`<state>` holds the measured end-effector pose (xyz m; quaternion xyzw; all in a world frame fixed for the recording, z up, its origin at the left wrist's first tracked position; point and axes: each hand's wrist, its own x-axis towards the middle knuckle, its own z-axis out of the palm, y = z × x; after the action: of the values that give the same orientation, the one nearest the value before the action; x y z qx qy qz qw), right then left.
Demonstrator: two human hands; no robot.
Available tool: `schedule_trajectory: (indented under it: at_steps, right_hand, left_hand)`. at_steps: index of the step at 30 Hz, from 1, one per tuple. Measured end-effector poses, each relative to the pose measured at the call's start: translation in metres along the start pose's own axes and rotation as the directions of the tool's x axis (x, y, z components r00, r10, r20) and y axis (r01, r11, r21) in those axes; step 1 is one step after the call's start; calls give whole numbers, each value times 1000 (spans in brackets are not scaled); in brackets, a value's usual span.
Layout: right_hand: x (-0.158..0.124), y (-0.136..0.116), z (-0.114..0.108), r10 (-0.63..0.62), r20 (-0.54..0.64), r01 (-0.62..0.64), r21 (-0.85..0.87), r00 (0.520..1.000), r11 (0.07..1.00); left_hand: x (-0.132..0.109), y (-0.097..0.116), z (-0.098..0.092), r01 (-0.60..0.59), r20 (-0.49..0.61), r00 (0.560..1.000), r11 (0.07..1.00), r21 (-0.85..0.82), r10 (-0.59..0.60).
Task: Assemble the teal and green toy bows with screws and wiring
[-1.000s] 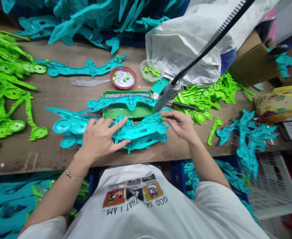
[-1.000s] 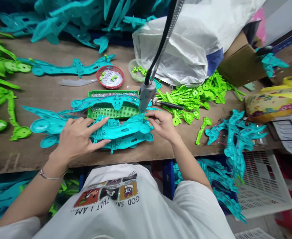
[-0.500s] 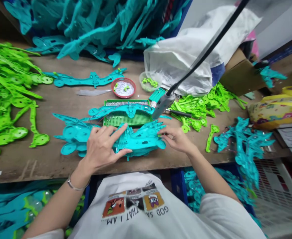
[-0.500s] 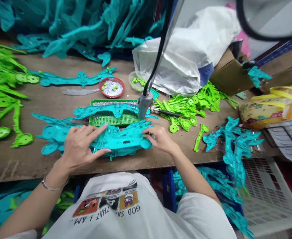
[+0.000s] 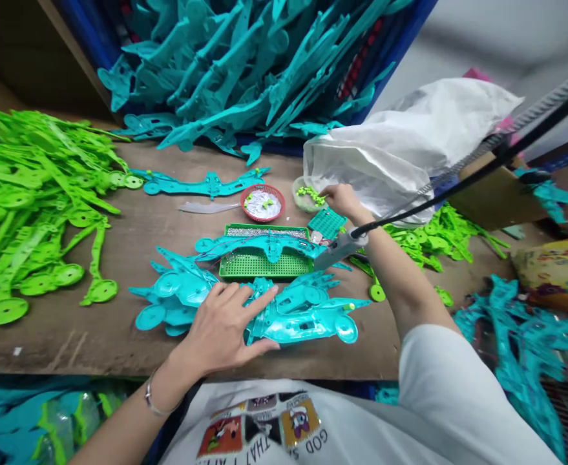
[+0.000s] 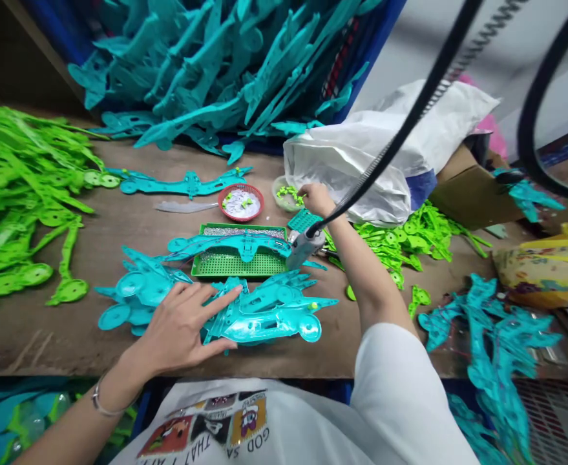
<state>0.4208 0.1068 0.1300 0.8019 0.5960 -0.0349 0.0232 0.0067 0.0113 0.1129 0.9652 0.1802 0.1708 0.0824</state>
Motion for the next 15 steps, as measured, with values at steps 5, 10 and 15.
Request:
schedule_trajectory:
  at_steps: [5, 10, 15]
  right_hand:
    - [54, -25, 24, -31, 96, 45, -148, 995, 988]
    - [63, -27, 27, -115, 158, 147, -207, 981, 967]
    - [39, -26, 11, -159, 33, 162, -197, 987, 967]
  left_hand:
    - [3, 1, 2, 54, 55, 997, 998, -33, -52]
    - [6, 6, 0, 76, 107, 992, 997, -9, -75]
    - [5, 13, 1, 66, 149, 986, 998, 21, -69]
